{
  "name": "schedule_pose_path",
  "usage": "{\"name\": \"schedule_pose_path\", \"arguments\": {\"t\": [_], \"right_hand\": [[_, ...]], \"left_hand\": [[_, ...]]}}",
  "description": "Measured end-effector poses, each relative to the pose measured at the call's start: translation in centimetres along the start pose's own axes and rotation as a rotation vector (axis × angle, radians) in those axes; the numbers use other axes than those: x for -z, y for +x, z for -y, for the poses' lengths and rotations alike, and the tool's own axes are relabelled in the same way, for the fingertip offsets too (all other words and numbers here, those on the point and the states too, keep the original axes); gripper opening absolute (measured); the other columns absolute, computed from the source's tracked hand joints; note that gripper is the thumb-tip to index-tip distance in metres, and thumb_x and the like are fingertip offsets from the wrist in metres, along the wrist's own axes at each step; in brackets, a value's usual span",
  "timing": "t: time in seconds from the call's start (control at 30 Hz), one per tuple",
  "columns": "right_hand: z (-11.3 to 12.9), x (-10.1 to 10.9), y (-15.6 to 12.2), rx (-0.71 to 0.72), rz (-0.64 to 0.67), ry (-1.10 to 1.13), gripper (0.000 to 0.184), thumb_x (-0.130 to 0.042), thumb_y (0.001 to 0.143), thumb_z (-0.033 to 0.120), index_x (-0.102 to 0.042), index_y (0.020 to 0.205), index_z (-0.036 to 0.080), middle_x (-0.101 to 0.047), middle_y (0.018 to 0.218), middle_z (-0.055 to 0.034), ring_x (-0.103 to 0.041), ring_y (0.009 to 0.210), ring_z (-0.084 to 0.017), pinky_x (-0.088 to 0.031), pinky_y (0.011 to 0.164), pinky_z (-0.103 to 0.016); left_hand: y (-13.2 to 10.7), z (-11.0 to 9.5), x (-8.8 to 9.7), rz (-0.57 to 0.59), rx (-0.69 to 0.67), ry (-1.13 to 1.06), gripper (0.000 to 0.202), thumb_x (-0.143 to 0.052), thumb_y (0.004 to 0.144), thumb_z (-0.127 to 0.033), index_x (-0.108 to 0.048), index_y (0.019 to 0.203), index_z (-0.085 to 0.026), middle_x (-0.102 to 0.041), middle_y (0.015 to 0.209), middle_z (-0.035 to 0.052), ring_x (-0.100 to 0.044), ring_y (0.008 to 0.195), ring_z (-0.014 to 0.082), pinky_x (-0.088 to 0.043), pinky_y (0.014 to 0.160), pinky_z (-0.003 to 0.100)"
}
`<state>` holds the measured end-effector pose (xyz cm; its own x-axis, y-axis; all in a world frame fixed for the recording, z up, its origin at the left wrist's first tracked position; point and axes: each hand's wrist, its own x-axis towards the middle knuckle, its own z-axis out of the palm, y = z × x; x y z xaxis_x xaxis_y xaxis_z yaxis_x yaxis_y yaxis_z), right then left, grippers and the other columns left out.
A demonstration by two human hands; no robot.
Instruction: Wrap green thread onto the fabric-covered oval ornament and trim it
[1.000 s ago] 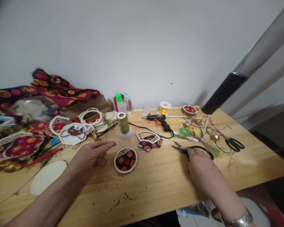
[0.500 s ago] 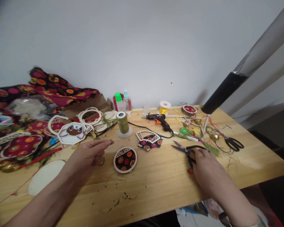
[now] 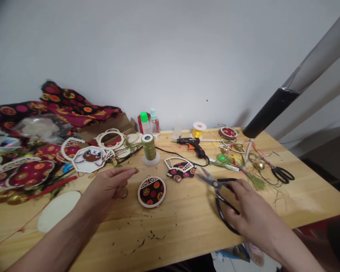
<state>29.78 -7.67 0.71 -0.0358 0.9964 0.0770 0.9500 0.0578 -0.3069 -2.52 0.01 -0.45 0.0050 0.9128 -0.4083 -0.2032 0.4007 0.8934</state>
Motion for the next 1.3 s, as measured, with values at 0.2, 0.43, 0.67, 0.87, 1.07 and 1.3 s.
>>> {"name": "schedule_pose_path", "arguments": {"t": [0.2,0.43,0.67,0.87,1.07,1.3], "right_hand": [[7.2,-0.4,-0.1,0.021,0.433,0.732,0.026,-0.052,0.081,0.039,-0.055,0.096,0.018,-0.059,0.083,-0.0052,-0.054,0.072,-0.016,-0.045,0.058,-0.023],[11.9,-0.7,1.3,0.194,0.57,0.688,0.049,-0.031,0.089,0.056,-0.056,0.088,0.014,-0.051,0.061,0.0001,-0.042,0.053,-0.01,-0.034,0.051,-0.023],[12.9,-2.0,2.8,0.118,0.609,0.671,0.054,-0.031,0.087,0.062,-0.053,0.074,0.014,-0.039,0.054,0.0036,-0.032,0.047,-0.007,-0.024,0.043,-0.022],[13.1,-2.9,3.5,0.125,0.618,0.787,0.049,-0.035,0.088,0.058,-0.054,0.079,0.013,-0.041,0.056,0.0039,-0.033,0.049,-0.007,-0.023,0.044,-0.021],[13.4,-3.0,3.8,0.129,0.621,0.845,0.044,-0.038,0.088,0.055,-0.05,0.075,0.015,-0.038,0.056,0.0049,-0.033,0.049,-0.007,-0.023,0.044,-0.02],[13.3,-3.1,4.1,0.121,0.665,0.894,0.039,-0.048,0.085,0.052,-0.044,0.07,0.017,-0.035,0.053,0.0063,-0.03,0.048,-0.006,-0.021,0.044,-0.02]], "left_hand": [[-0.3,-0.1,-0.2,0.01,0.001,-0.004,0.032,-0.08,0.055,-0.036,-0.07,0.073,-0.012,-0.029,0.039,-0.0114,-0.02,0.035,0.0023,-0.017,0.036,0.018],[-0.2,0.0,0.1,0.045,-0.039,-0.03,0.027,-0.078,0.059,-0.034,-0.07,0.074,-0.014,-0.029,0.038,-0.0115,-0.019,0.035,0.0026,-0.016,0.036,0.019],[-0.4,-0.1,0.1,0.055,-0.041,-0.021,0.028,-0.079,0.058,-0.035,-0.071,0.074,-0.014,-0.03,0.039,-0.0108,-0.019,0.037,0.0029,-0.017,0.037,0.019],[-0.3,0.0,0.0,0.086,-0.04,0.044,0.026,-0.077,0.06,-0.037,-0.073,0.075,-0.016,-0.034,0.039,-0.0094,-0.022,0.036,0.003,-0.018,0.037,0.019],[-0.6,0.1,0.1,0.11,-0.045,0.072,0.024,-0.076,0.063,-0.037,-0.074,0.075,-0.017,-0.032,0.038,-0.0094,-0.023,0.036,0.0033,-0.019,0.037,0.019],[-0.7,0.0,0.0,0.108,-0.039,0.084,0.022,-0.075,0.063,-0.037,-0.074,0.073,-0.018,-0.033,0.038,-0.0093,-0.022,0.036,0.0031,-0.019,0.037,0.019]]}}
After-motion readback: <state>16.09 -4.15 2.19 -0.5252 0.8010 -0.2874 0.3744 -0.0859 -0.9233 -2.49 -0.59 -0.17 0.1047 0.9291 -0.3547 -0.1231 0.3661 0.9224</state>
